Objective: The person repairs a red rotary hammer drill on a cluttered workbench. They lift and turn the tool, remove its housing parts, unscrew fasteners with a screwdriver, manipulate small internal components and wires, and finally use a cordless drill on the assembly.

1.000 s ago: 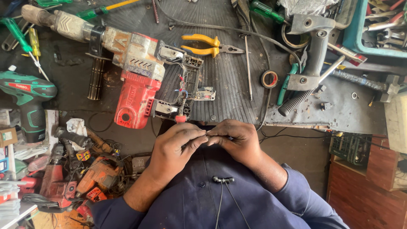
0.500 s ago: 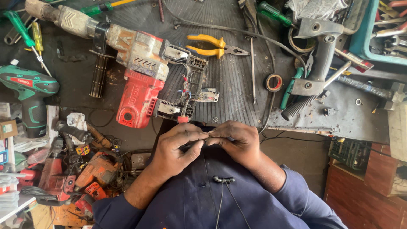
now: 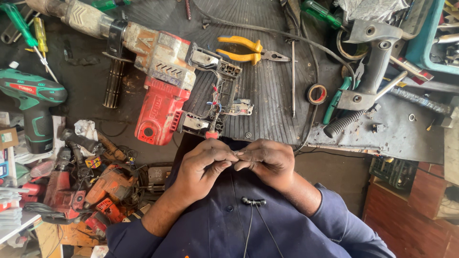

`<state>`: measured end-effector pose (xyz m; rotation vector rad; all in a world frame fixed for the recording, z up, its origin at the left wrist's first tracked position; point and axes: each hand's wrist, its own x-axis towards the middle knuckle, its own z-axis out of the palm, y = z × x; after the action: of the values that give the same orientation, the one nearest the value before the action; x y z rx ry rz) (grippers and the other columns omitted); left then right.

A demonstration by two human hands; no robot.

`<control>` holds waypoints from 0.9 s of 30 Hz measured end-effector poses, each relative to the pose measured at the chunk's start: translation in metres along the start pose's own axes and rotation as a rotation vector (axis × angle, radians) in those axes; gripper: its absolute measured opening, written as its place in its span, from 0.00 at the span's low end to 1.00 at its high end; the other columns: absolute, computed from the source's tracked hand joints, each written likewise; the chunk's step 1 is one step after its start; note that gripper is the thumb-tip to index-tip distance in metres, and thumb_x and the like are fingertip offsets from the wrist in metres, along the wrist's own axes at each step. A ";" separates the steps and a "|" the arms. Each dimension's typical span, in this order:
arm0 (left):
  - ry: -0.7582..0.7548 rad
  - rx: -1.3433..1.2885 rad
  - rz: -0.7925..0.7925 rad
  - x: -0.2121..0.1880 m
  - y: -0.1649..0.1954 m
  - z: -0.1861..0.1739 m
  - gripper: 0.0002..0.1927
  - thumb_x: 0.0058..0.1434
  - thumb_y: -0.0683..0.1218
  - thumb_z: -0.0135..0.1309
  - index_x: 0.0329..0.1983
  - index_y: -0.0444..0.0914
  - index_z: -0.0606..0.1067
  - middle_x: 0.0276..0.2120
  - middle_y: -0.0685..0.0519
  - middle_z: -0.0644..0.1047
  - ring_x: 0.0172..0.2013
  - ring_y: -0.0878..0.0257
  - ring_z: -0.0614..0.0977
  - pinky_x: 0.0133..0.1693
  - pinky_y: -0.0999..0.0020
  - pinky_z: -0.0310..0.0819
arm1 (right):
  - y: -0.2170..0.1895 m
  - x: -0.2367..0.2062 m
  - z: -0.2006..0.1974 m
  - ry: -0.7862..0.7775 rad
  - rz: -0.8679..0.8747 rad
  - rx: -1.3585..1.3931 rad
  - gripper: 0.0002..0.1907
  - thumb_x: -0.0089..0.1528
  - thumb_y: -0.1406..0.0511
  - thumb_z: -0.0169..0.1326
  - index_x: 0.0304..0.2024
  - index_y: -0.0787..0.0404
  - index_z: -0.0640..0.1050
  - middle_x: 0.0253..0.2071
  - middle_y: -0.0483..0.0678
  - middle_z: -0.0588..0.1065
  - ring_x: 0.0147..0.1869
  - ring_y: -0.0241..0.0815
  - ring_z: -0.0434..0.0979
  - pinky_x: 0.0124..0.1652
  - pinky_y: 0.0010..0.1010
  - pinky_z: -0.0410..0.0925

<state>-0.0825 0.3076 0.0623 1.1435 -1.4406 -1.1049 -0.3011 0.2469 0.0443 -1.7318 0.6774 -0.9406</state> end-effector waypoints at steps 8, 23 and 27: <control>0.017 -0.029 -0.041 0.002 -0.008 -0.014 0.09 0.63 0.41 0.64 0.43 0.36 0.77 0.40 0.51 0.80 0.41 0.60 0.84 0.43 0.69 0.81 | 0.005 0.009 0.014 0.011 0.023 0.025 0.13 0.56 0.70 0.69 0.40 0.64 0.80 0.39 0.50 0.82 0.44 0.43 0.87 0.42 0.29 0.81; -0.154 0.606 0.127 0.046 0.008 -0.068 0.13 0.57 0.40 0.65 0.46 0.40 0.80 0.43 0.56 0.80 0.38 0.60 0.81 0.37 0.64 0.73 | 0.014 0.034 0.041 0.055 -0.031 -0.286 0.14 0.56 0.70 0.71 0.42 0.62 0.81 0.46 0.50 0.79 0.49 0.47 0.85 0.43 0.33 0.76; -0.135 0.783 0.151 0.064 0.005 -0.073 0.12 0.58 0.43 0.65 0.46 0.43 0.81 0.41 0.60 0.78 0.41 0.61 0.78 0.46 0.58 0.65 | 0.018 0.046 0.046 0.113 -0.012 -0.489 0.17 0.52 0.71 0.71 0.43 0.61 0.83 0.47 0.48 0.76 0.50 0.48 0.77 0.47 0.38 0.71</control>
<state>-0.0178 0.2388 0.0856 1.4643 -2.1191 -0.5076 -0.2381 0.2277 0.0313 -2.1184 1.0368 -0.9373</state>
